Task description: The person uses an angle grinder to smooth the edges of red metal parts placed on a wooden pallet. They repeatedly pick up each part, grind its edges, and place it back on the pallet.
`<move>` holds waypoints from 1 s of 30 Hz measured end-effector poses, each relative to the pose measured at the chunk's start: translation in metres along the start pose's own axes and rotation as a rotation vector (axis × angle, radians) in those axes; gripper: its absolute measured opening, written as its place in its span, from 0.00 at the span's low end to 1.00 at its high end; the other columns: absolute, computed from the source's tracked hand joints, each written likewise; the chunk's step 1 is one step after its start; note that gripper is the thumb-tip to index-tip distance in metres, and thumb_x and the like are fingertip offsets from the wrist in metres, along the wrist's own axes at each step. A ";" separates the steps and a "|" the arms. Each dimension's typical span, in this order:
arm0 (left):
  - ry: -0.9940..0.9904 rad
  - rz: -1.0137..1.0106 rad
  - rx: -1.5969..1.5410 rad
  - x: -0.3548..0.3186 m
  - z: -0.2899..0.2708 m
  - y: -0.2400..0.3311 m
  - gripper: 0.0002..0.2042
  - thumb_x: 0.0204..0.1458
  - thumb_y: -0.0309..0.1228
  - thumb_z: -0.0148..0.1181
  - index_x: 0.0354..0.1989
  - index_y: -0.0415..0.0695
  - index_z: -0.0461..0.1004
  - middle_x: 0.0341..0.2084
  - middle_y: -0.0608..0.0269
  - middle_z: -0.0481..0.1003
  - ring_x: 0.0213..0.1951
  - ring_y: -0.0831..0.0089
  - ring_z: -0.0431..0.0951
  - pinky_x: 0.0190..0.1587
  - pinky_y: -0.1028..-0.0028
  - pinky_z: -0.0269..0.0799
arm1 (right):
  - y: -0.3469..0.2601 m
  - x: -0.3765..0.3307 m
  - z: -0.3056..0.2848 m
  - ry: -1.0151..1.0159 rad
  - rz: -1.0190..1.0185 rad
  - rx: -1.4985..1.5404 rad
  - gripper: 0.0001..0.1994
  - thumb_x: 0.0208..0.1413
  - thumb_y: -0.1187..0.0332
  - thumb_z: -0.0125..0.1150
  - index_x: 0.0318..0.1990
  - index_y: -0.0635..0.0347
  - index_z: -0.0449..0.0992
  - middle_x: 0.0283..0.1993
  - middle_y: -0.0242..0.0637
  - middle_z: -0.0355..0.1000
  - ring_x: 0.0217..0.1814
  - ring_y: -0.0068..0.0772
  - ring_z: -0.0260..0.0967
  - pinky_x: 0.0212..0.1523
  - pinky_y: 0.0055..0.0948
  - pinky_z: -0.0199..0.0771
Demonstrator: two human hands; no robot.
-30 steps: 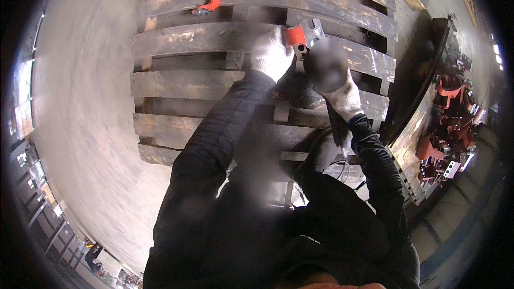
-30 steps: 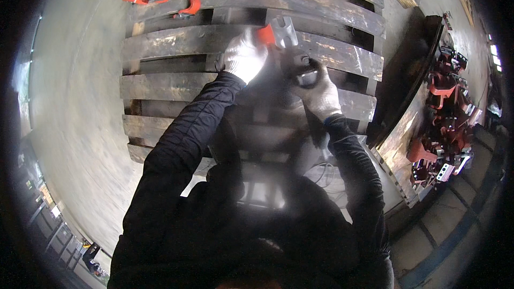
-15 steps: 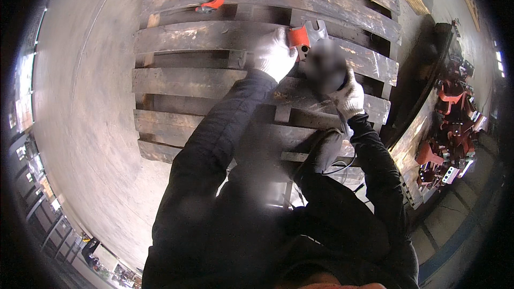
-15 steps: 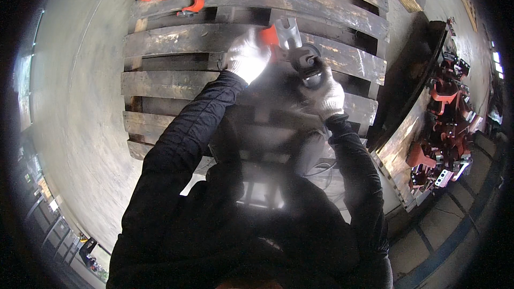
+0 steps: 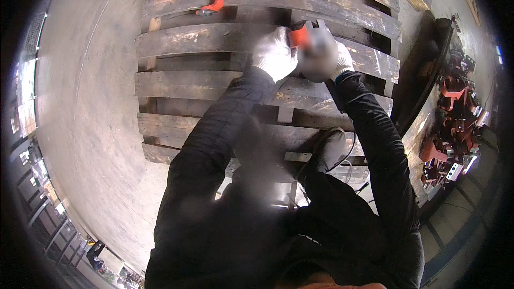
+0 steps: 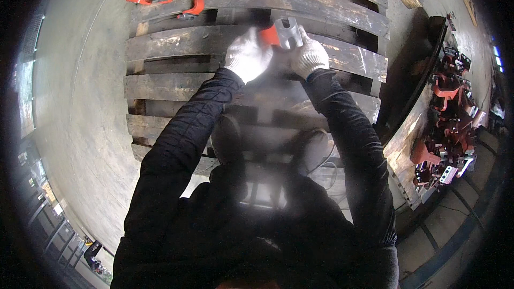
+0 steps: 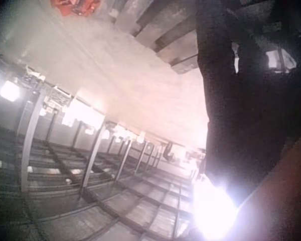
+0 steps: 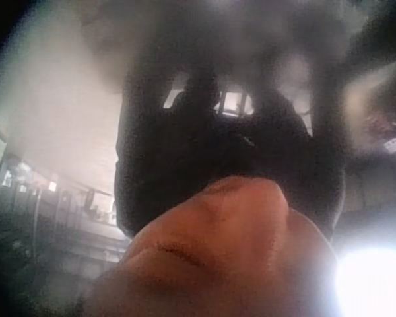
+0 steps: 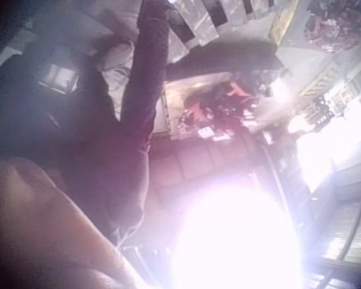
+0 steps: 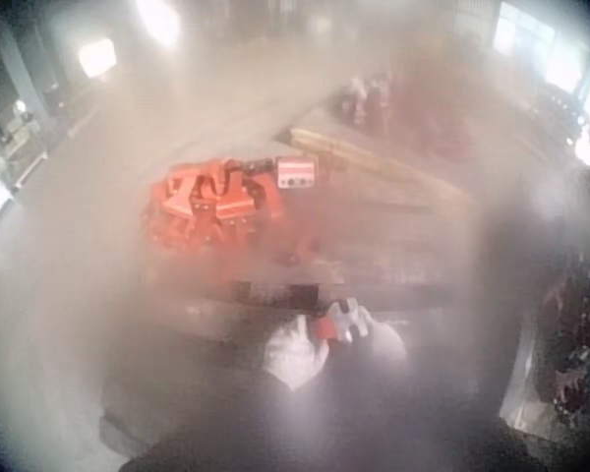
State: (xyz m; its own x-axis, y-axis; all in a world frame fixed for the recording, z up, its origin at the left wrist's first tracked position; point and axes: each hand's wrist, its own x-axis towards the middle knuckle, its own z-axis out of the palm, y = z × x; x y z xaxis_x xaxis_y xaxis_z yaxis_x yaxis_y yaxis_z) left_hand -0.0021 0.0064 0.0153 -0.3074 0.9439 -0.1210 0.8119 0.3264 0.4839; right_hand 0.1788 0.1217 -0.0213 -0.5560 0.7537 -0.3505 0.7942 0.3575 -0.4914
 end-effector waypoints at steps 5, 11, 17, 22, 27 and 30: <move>0.150 0.093 -0.050 0.002 0.014 -0.004 0.24 0.54 0.43 0.60 0.51 0.37 0.68 0.36 0.44 0.80 0.39 0.46 0.81 0.43 0.51 0.76 | -0.012 -0.020 -0.019 0.021 -0.059 -0.096 0.38 0.55 0.47 0.66 0.70 0.52 0.62 0.54 0.53 0.77 0.55 0.58 0.76 0.55 0.45 0.76; 0.234 0.089 -0.005 -0.005 0.014 -0.012 0.20 0.53 0.44 0.62 0.46 0.41 0.71 0.36 0.47 0.80 0.39 0.49 0.81 0.43 0.53 0.76 | -0.010 -0.049 -0.015 -0.054 -0.120 0.013 0.45 0.44 0.50 0.77 0.70 0.53 0.63 0.49 0.56 0.79 0.52 0.56 0.79 0.53 0.44 0.78; 0.166 0.069 0.045 -0.001 0.010 -0.006 0.24 0.54 0.47 0.63 0.49 0.41 0.71 0.36 0.49 0.80 0.39 0.51 0.81 0.43 0.54 0.77 | 0.042 -0.076 0.017 -0.028 -0.168 -0.012 0.46 0.45 0.51 0.77 0.70 0.57 0.61 0.50 0.55 0.79 0.52 0.55 0.79 0.53 0.43 0.79; 0.197 0.042 0.086 -0.005 0.014 -0.010 0.24 0.55 0.47 0.63 0.50 0.41 0.72 0.36 0.49 0.80 0.38 0.52 0.82 0.41 0.54 0.77 | -0.022 -0.097 -0.036 -0.033 0.089 0.080 0.46 0.43 0.55 0.82 0.70 0.54 0.62 0.60 0.48 0.76 0.62 0.47 0.75 0.62 0.38 0.74; 0.208 0.079 -0.004 -0.002 0.011 -0.006 0.22 0.54 0.45 0.64 0.49 0.42 0.72 0.34 0.49 0.80 0.35 0.52 0.82 0.38 0.54 0.77 | 0.004 -0.088 -0.022 0.026 0.073 0.084 0.47 0.43 0.57 0.82 0.71 0.53 0.61 0.59 0.45 0.77 0.61 0.43 0.76 0.60 0.36 0.75; 0.214 0.078 0.031 -0.003 0.011 -0.005 0.22 0.54 0.44 0.64 0.49 0.42 0.72 0.33 0.50 0.79 0.34 0.52 0.81 0.38 0.54 0.77 | 0.009 -0.080 -0.014 0.017 0.026 0.126 0.47 0.43 0.58 0.82 0.71 0.53 0.62 0.59 0.45 0.77 0.61 0.44 0.76 0.61 0.37 0.75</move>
State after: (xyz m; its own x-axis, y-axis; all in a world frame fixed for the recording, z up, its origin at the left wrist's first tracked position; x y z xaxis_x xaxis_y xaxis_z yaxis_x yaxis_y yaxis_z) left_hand -0.0003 0.0024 0.0037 -0.3390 0.9351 0.1037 0.8510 0.2577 0.4577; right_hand 0.2340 0.0729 0.0135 -0.5303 0.7715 -0.3515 0.7709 0.2662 -0.5786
